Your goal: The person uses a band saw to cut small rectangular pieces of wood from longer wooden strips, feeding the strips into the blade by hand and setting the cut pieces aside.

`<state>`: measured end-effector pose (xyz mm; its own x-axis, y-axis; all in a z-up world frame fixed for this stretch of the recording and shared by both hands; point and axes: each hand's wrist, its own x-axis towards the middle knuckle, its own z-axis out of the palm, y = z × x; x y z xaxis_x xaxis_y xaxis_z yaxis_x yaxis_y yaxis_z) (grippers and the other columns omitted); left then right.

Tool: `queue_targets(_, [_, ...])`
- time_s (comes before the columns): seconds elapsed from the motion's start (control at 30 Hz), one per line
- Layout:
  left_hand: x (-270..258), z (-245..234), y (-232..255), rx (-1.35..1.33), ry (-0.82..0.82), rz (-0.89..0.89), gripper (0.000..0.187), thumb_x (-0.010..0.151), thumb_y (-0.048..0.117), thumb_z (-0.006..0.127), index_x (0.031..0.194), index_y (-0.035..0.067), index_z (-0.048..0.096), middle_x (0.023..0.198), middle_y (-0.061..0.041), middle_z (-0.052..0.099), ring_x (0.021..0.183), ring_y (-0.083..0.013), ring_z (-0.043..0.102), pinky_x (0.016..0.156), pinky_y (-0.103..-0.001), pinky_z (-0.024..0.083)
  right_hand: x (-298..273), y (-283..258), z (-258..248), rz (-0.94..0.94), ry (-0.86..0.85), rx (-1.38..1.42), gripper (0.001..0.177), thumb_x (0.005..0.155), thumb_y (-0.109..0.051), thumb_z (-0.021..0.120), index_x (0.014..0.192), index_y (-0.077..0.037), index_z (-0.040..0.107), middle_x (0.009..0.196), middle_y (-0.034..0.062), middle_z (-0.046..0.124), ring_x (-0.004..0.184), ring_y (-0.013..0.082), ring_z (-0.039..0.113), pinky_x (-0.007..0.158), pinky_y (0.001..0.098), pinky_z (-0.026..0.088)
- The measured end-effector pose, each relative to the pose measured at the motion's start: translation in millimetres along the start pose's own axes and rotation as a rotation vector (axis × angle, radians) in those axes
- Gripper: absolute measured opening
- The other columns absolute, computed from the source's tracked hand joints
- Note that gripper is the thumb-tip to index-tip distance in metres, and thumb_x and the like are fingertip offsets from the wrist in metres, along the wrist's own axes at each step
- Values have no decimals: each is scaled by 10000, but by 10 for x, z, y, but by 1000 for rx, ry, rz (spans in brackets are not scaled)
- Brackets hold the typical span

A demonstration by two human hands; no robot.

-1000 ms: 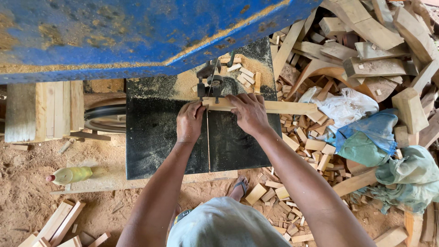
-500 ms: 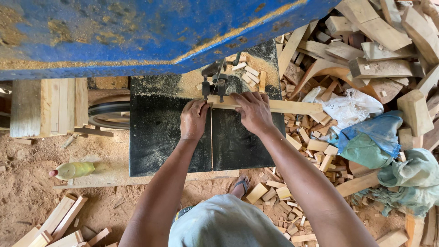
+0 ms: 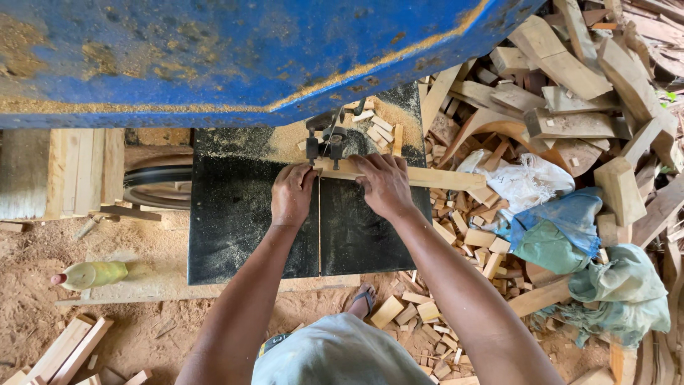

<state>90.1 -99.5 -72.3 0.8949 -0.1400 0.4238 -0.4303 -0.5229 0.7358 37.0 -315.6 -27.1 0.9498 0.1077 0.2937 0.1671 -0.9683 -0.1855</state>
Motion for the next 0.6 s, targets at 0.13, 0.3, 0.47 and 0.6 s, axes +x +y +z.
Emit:
queue_targets(0.13, [7,-7,13,-21,12,-33,164,928,132,753,1034,8,761,1112,-155,743,1017,-337,713,894,-419,575,5,7,17,13,-20,-14,514,904,-79,726,1371,-266,623,1161,-22,699,1075,190,615,1040,433,419])
queue_targets(0.3, [16,-11,17,-12,1,-23,155,944,133,741,1042,16,769,1120,-150,749,1024,-328,722,901,-417,578,15,0,12,26,-31,-8,514,903,-85,726,1375,-264,628,1176,-17,702,1076,194,615,1039,433,419])
queue_targets(0.47, [19,2,4,-7,6,-39,211,936,155,750,1071,-6,764,1128,-162,746,1023,-326,720,898,-416,577,32,-10,1,39,-42,-17,511,913,-67,716,1374,-274,638,1188,-25,709,1077,187,616,1038,422,422])
queue_targets(0.6, [-21,46,-60,19,6,-28,207,936,169,755,1052,-2,768,1108,-159,757,1014,-323,726,882,-410,587,-25,-33,-5,62,-54,10,516,880,-90,727,1364,-245,641,1184,-2,708,1083,210,615,990,426,426])
